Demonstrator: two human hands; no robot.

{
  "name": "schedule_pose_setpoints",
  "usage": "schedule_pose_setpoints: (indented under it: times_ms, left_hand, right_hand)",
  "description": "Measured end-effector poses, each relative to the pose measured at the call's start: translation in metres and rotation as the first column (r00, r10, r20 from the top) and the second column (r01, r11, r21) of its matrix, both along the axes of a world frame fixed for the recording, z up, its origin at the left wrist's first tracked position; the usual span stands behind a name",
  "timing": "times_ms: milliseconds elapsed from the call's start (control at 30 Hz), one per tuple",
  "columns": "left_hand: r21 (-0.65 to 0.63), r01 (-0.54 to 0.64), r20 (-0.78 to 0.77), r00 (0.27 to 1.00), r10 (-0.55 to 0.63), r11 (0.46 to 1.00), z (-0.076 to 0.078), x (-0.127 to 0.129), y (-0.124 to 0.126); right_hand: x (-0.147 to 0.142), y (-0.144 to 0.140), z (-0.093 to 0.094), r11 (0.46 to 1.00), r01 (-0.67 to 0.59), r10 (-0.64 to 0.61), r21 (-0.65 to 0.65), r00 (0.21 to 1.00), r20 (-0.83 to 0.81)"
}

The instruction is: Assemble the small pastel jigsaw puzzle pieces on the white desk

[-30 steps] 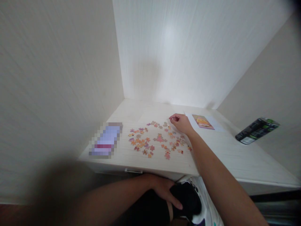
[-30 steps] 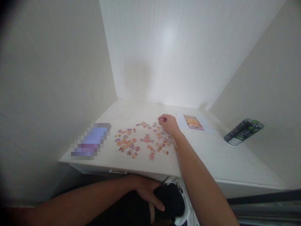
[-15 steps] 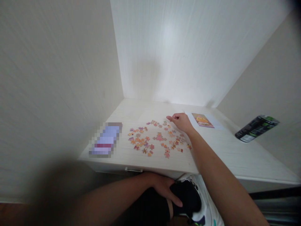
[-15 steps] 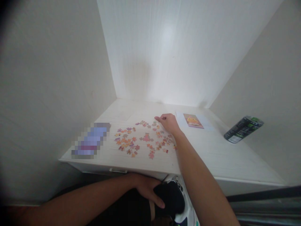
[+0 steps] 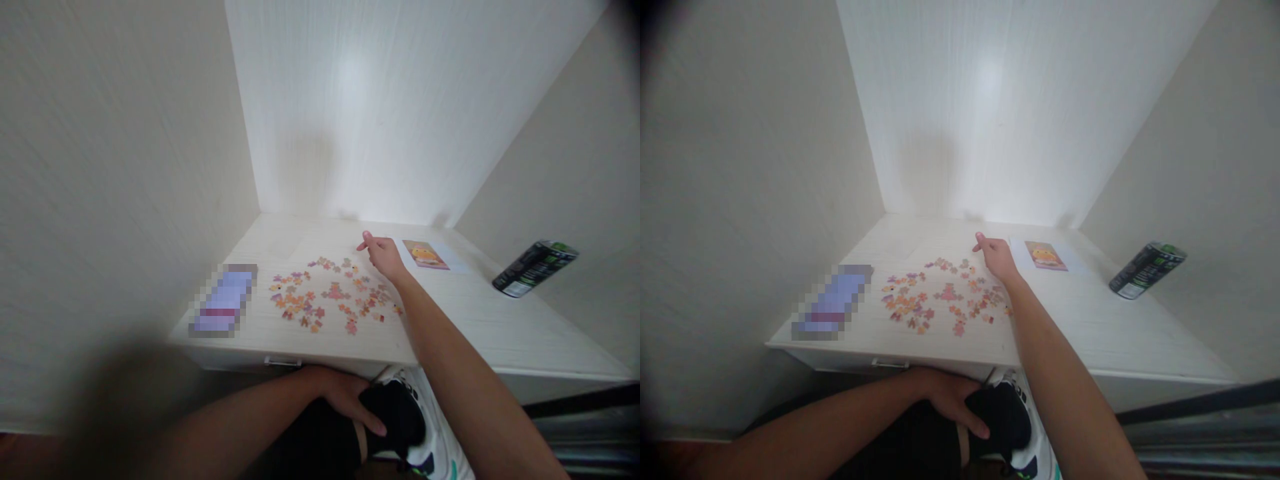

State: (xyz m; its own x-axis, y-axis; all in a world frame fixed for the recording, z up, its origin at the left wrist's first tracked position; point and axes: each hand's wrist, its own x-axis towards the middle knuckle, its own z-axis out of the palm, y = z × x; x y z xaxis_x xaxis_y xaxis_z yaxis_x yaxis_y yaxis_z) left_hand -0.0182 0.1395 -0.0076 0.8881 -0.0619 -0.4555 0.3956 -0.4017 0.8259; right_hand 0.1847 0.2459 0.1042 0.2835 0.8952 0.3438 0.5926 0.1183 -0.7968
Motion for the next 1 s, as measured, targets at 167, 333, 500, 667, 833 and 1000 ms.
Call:
schedule_pose_setpoints:
  times_ms: [167, 333, 500, 667, 833, 1000]
  left_hand:
    - [0.06, -0.009, 0.064, 0.998, 0.005, 0.998, 0.002, -0.001, 0.0]
    - [0.111, -0.009, 0.041, 0.999, 0.005, 0.994, 0.007, 0.0, 0.001]
    - [0.229, -0.027, -0.028, 0.999, 0.034, 0.973, 0.022, -0.006, -0.009]
    - [0.572, -0.011, 0.017, 1.0, 0.001, 0.821, 0.042, -0.021, -0.029]
    - [0.734, 0.033, 0.152, 0.966, -0.211, 0.679, 0.073, -0.033, -0.042]
    - [0.668, -0.027, 0.238, 0.955, -0.179, 0.744, 0.134, -0.075, -0.038]
  right_hand:
    - [0.005, 0.003, -0.002, 0.997, 0.063, -0.063, 0.038, 0.998, 0.009]
    - [0.009, 0.003, -0.001, 0.987, 0.13, -0.139, 0.099, 0.987, 0.081]
    - [0.012, 0.004, -0.003, 0.975, 0.159, -0.174, 0.153, 0.981, 0.09]
    - [0.008, 0.001, 0.001, 0.953, 0.21, -0.236, 0.221, 0.966, 0.102]
    - [0.002, -0.004, 0.01, 0.874, 0.292, -0.325, 0.389, 0.945, 0.021]
    - [-0.012, -0.013, 0.029, 0.744, 0.339, -0.373, 0.576, 0.926, -0.063]
